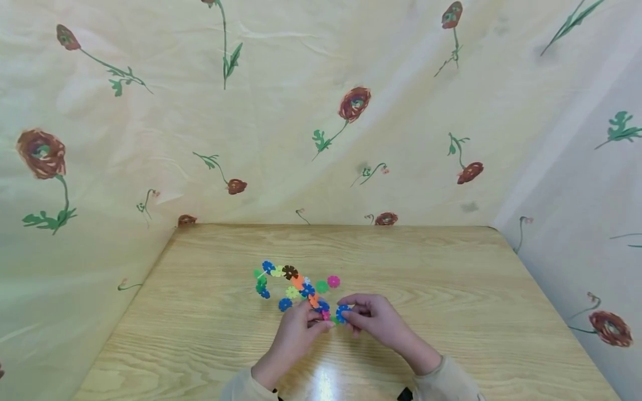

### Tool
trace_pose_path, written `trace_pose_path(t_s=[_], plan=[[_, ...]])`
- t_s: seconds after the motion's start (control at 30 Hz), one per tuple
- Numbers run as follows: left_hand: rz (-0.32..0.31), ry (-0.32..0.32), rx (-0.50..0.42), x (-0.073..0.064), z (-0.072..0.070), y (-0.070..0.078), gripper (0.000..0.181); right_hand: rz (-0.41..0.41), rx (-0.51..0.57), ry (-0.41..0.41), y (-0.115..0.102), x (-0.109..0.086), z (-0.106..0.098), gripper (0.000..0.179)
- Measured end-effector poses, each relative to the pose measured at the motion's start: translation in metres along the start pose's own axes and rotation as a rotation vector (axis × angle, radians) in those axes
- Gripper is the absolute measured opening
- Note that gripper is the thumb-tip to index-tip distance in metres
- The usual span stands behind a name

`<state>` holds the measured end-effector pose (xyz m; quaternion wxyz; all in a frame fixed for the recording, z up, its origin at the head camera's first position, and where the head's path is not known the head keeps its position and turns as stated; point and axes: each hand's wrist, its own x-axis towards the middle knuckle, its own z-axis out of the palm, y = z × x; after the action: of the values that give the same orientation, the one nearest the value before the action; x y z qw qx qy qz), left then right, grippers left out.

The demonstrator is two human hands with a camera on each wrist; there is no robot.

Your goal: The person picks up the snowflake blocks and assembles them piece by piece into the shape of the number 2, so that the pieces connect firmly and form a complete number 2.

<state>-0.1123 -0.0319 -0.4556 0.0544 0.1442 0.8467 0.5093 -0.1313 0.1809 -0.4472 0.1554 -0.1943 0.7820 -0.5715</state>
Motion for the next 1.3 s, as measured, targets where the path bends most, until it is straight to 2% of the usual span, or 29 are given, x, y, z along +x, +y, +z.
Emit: trace_pose_path(t_s=[0.37, 0.53, 0.67, 0.8, 0.97, 1.2, 1.3], plan=[[0.066, 0.009, -0.005, 0.0, 0.006, -0.003, 0.018, 0.022, -0.02, -0.002, -0.007, 0.003, 0.005, 0.028], [0.055, 0.033, -0.04, -0.002, 0.007, -0.003, 0.018, 0.014, -0.006, 0.042, -0.004, 0.006, 0.011, 0.024], [0.023, 0.056, -0.021, -0.002, 0.006, -0.002, 0.019, 0.067, 0.002, 0.092, -0.002, 0.007, 0.016, 0.022], [-0.018, 0.073, 0.004, -0.001, 0.006, -0.001, 0.02, 0.126, 0.058, 0.084, 0.0, 0.007, 0.02, 0.03], [-0.053, 0.09, 0.011, 0.002, 0.008, 0.0, 0.019, 0.152, 0.148, 0.062, 0.004, 0.008, 0.023, 0.034], [-0.021, 0.12, -0.004, 0.003, 0.012, -0.002, 0.017, 0.147, 0.249, 0.047, 0.006, 0.01, 0.025, 0.034], [-0.027, 0.132, -0.005, 0.003, 0.013, -0.004, 0.017, 0.153, 0.262, 0.045, 0.005, 0.009, 0.025, 0.034]])
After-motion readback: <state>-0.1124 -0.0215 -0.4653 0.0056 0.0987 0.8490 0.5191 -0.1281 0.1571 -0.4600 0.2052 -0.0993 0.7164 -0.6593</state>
